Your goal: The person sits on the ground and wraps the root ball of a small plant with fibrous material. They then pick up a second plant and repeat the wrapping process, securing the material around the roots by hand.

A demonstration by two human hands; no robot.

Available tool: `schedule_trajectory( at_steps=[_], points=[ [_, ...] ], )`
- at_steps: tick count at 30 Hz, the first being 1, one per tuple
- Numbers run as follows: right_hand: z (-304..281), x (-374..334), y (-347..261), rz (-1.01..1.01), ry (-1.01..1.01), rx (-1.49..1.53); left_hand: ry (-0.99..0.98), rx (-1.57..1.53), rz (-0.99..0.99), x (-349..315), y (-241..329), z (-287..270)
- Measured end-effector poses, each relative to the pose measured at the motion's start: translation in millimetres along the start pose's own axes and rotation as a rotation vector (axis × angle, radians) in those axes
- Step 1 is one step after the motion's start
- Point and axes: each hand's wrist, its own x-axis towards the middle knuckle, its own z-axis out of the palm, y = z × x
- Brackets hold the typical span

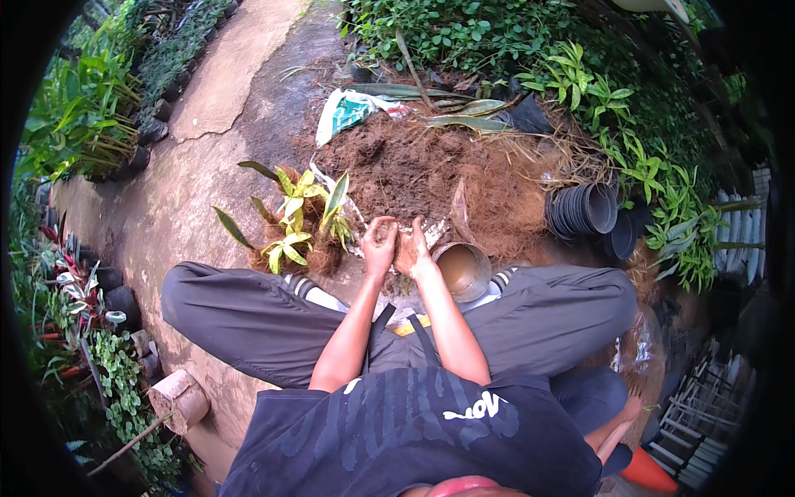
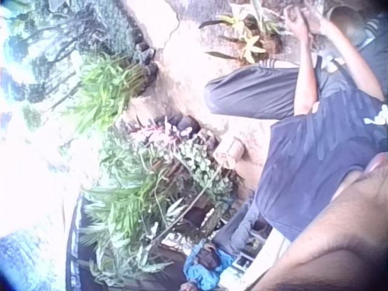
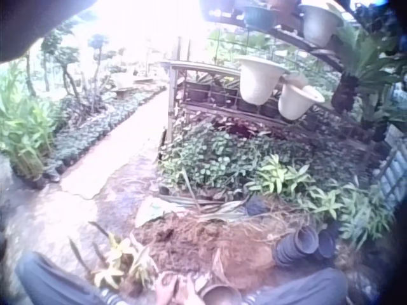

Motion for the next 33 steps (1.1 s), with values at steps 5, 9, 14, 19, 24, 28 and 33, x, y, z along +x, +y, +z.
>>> schedule_trajectory(
  at_steps=[5, 9, 14, 19, 24, 28, 33],
  points=[
    [5.3, -32.0, -13.7, -0.118, -0.030, 0.007, -0.095, -0.113, -0.040, 4.7, -2.6, 17.2],
    [-10.4, -36.6, -19.5, -0.173, 0.095, -0.255, 0.016, -0.618, -0.387, 3.2, -23.2, 27.1],
    [-24.1, -96.6, -22.0, -0.605, 0.420, -0.632, 0.041, -1.285, -0.745, -10.5, -37.4, 13.8],
    [-98.5, -72.3, -21.3, -0.588, 0.658, 0.138, -0.018, -1.337, -0.701, -8.9, -18.9, -0.7],
    [-203.6, 6.6, -24.1, -0.315, 0.935, 0.126, 0.007, -1.409, -0.717, -11.1, 25.0, -10.1],
    [-273.2, 72.4, -20.0, -0.346, 0.944, 0.102, -0.014, -1.465, -0.768, -5.1, 47.0, -21.2],
    [-263.1, 62.9, -11.5, -0.342, 0.811, 0.171, 0.035, -1.381, -0.831, -6.1, 54.2, -49.4]
  ],
)
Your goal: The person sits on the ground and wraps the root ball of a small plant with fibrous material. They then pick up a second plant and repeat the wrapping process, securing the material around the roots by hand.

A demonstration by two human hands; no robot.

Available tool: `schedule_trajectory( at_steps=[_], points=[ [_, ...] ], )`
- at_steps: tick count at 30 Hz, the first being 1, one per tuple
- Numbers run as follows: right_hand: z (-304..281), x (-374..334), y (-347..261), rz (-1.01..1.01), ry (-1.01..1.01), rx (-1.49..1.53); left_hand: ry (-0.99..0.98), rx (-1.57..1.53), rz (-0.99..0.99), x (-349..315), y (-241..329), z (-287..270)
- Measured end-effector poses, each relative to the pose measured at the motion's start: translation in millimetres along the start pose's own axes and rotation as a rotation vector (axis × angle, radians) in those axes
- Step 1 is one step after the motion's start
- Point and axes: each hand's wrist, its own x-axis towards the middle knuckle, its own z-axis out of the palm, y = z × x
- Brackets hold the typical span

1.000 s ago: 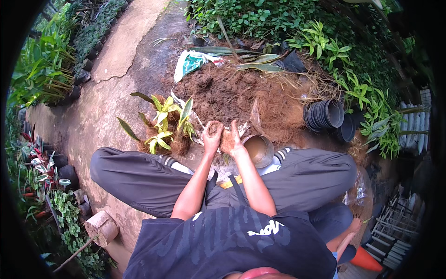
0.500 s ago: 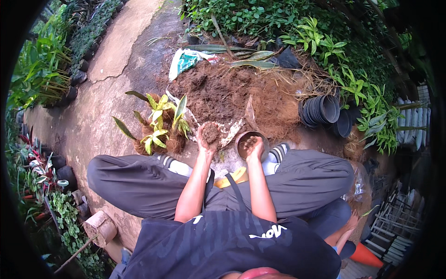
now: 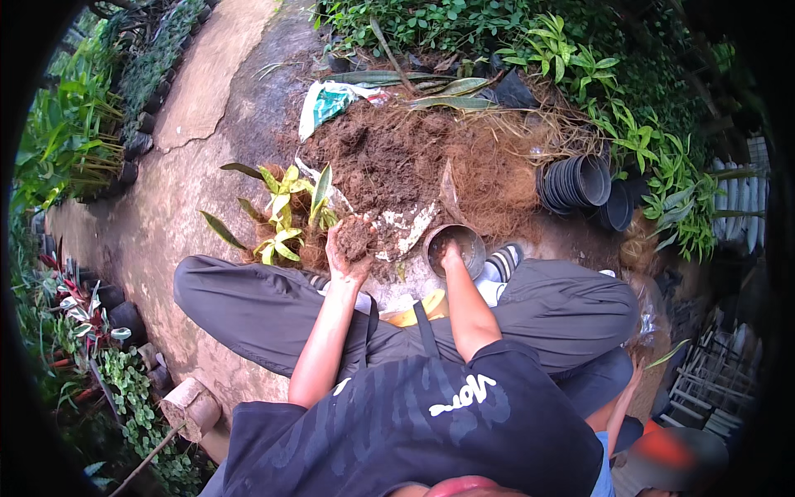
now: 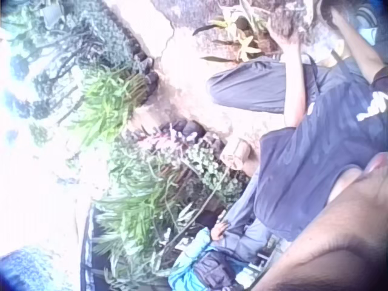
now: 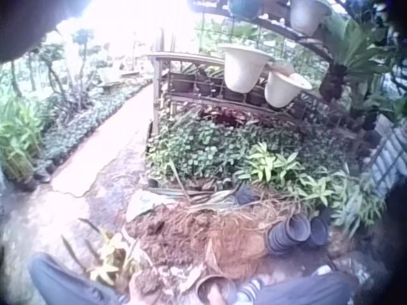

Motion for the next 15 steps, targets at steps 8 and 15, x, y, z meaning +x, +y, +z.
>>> schedule_trajectory(
  at_steps=[8, 15],
  points=[
    [-8.7, -5.0, -10.8, -0.175, 0.067, -0.196, 0.016, 0.033, 0.025, 39.6, -33.5, -21.7],
    [9.3, -50.1, -13.9, -0.010, 0.086, -0.143, -0.016, 0.032, 0.039, 57.4, -35.8, -41.9]
  ],
)
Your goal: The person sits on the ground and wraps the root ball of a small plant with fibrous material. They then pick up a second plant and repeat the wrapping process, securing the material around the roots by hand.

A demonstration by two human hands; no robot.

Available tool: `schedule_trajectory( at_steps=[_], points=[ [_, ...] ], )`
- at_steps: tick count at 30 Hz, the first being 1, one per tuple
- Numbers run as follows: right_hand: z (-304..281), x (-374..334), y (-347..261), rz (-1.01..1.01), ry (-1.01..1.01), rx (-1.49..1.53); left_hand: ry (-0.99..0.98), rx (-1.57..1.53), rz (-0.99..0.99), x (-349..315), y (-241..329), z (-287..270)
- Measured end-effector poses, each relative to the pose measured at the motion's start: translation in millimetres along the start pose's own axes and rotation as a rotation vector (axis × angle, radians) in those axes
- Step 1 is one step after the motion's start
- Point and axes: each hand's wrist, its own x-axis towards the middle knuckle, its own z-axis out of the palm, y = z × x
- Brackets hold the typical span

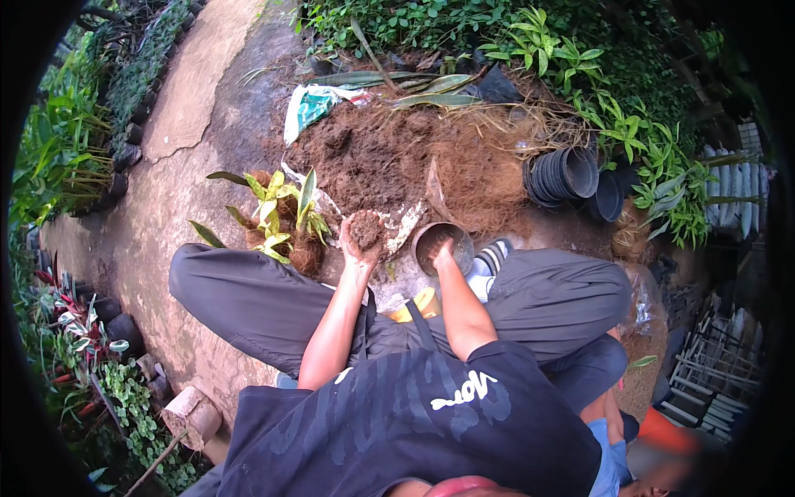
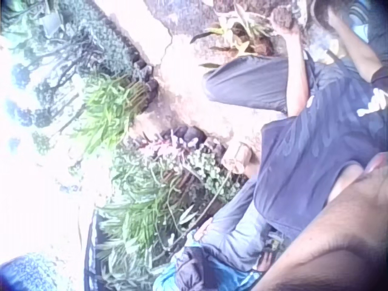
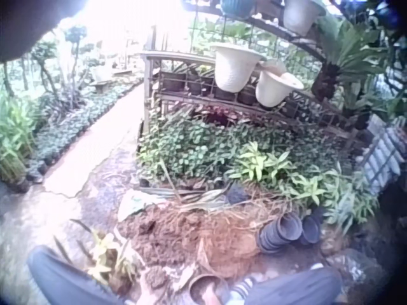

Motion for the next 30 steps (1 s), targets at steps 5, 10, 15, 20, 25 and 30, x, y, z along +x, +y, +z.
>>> schedule_trajectory(
  at_steps=[5, 10, 15, 20, 25, 30],
  points=[
    [-31.4, 85.7, 9.3, 0.005, -0.304, 0.122, 0.045, 0.000, -0.035, 4.5, -9.9, 0.1],
    [-13.5, 39.0, 2.9, 0.014, 0.013, 0.079, -0.027, 0.044, -0.093, -3.4, 2.0, -2.2],
    [-24.1, 52.6, 2.9, 0.028, -0.271, 0.095, 0.014, 0.041, -0.011, 5.8, -0.1, -3.2],
    [-11.2, 34.9, 2.1, -0.005, -0.173, 0.209, 0.046, 0.038, -0.013, 13.5, -2.0, -10.8],
    [-34.0, 61.8, 0.3, 0.059, -0.559, 0.288, 0.057, 0.055, -0.054, 18.3, -8.5, -7.3],
    [-39.7, 63.9, -9.2, 0.078, -0.470, 0.196, 0.072, 0.040, -0.109, 23.8, -14.7, -9.2]
  ],
)
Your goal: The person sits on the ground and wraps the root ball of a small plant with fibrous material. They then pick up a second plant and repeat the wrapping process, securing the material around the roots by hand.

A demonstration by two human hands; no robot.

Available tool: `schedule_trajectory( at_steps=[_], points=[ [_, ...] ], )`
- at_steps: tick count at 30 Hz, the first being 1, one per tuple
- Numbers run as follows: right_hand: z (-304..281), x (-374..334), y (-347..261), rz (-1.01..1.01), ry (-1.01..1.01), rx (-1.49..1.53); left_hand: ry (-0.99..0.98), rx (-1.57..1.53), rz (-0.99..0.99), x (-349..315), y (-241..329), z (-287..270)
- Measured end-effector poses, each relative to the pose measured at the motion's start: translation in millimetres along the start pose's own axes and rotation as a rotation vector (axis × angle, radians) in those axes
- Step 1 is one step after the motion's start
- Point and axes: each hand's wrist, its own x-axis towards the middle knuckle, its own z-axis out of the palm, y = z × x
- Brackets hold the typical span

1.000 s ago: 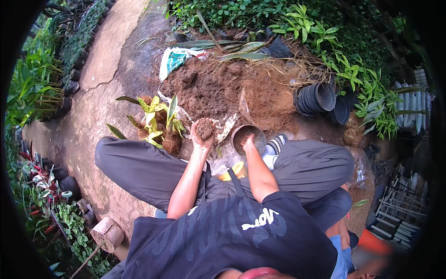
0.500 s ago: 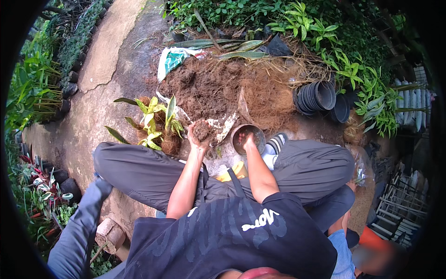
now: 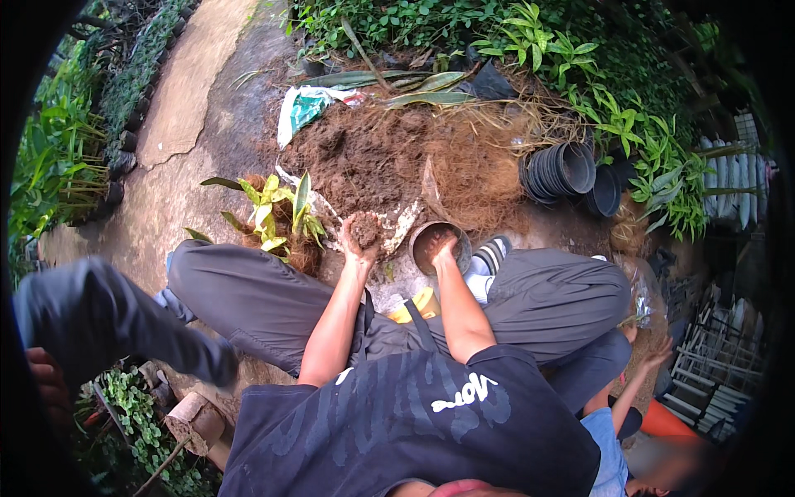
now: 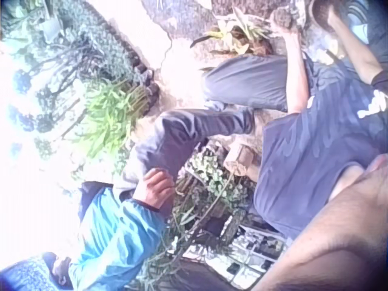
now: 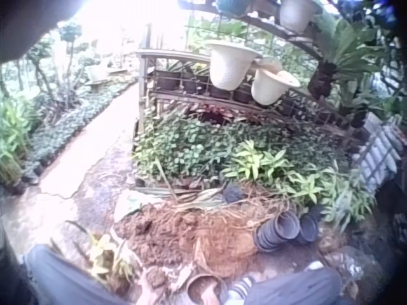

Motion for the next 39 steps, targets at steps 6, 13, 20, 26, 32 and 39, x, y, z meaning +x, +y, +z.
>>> schedule_trajectory(
  at_steps=[6, 13, 20, 26, 32, 39],
  points=[
    [61.2, -54.1, 2.1, -0.033, 0.200, 0.352, 0.009, -0.026, 0.016, -0.3, -4.5, 2.5],
    [53.0, -51.7, 3.3, 0.093, -0.065, 0.345, 0.048, -0.001, 0.012, 0.0, -2.0, 1.6],
    [3.2, -14.6, 7.3, 0.100, -0.415, 0.222, 0.055, -0.008, -0.013, 0.7, 2.8, -1.8],
    [38.4, -37.5, 2.3, 0.044, -0.291, 0.489, 0.023, 0.026, 0.017, 4.0, 4.8, -9.9],
    [43.4, -57.8, -12.9, 0.085, -0.207, 0.614, 0.046, 0.015, 0.008, 2.0, 3.0, -7.1],
    [74.9, -61.6, -6.5, 0.013, 0.261, 0.415, 0.081, 0.032, 0.053, -3.4, 9.9, -8.1]
  ],
)
